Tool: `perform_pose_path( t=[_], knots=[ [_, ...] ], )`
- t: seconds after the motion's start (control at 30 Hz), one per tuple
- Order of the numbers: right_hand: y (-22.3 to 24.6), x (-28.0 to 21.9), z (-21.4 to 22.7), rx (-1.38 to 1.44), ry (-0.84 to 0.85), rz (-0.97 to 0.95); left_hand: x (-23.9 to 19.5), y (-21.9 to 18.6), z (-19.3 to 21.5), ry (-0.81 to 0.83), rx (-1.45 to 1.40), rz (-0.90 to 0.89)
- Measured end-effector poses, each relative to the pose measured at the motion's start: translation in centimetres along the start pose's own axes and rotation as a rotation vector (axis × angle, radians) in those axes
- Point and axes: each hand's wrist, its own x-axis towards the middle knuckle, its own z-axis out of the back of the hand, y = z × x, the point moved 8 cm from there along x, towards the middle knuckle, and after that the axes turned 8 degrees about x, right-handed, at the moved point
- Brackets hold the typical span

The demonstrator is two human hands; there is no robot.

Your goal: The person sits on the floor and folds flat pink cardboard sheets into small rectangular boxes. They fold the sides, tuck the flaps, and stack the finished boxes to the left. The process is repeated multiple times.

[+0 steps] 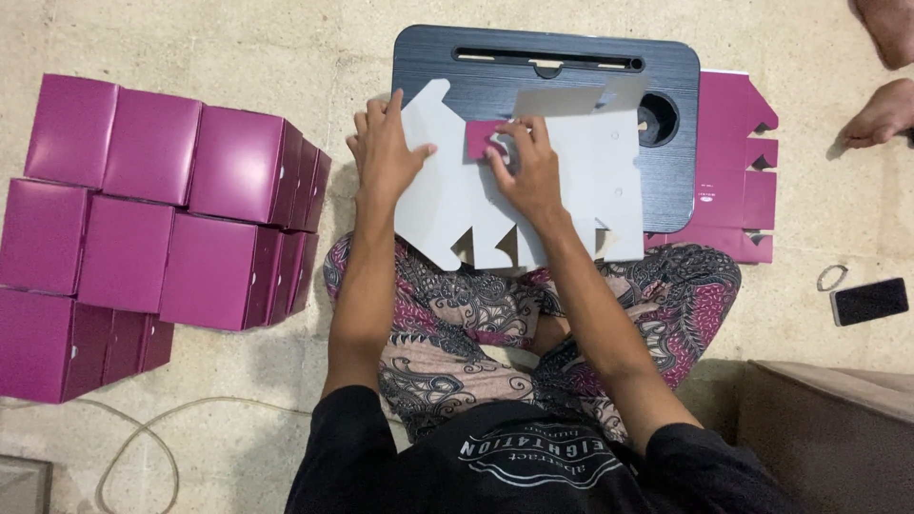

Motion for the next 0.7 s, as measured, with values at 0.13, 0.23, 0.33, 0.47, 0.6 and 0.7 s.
perform_pose_path(
  t=[0.13,0.23,0.33,0.47,0.6,0.7],
  knots=[
    [4.0,0.4,0.4,-0.033,-0.063,0.241,3.0,2.3,-3.3,-0.022,0.047,0.027],
    [5.4,-0.9,-0.9,-0.119,-0.083,0.314,3.7,2.6,-4.1,0.029,-0.094,0.107],
    [4.2,-1.6,-2.9,-0.022,-0.043,0.234,4.0,2.3,-3.7,-0.022,-0.101,0.045],
    [4.4,-0.8,-4.0,0.131,0.168,0.033,4.0,2.7,-3.6,-0.058,-0.169,-0.020],
    [2.7,-0.4,-4.3,0.179,0.132,-0.081,3.2,2.1,-1.7,-0.078,-0.263,-0.090],
    [2.5,-0.3,-3.5,0.194,0.056,-0.124,3.0,2.2,-1.7,-0.122,-0.226,-0.119]
  ],
)
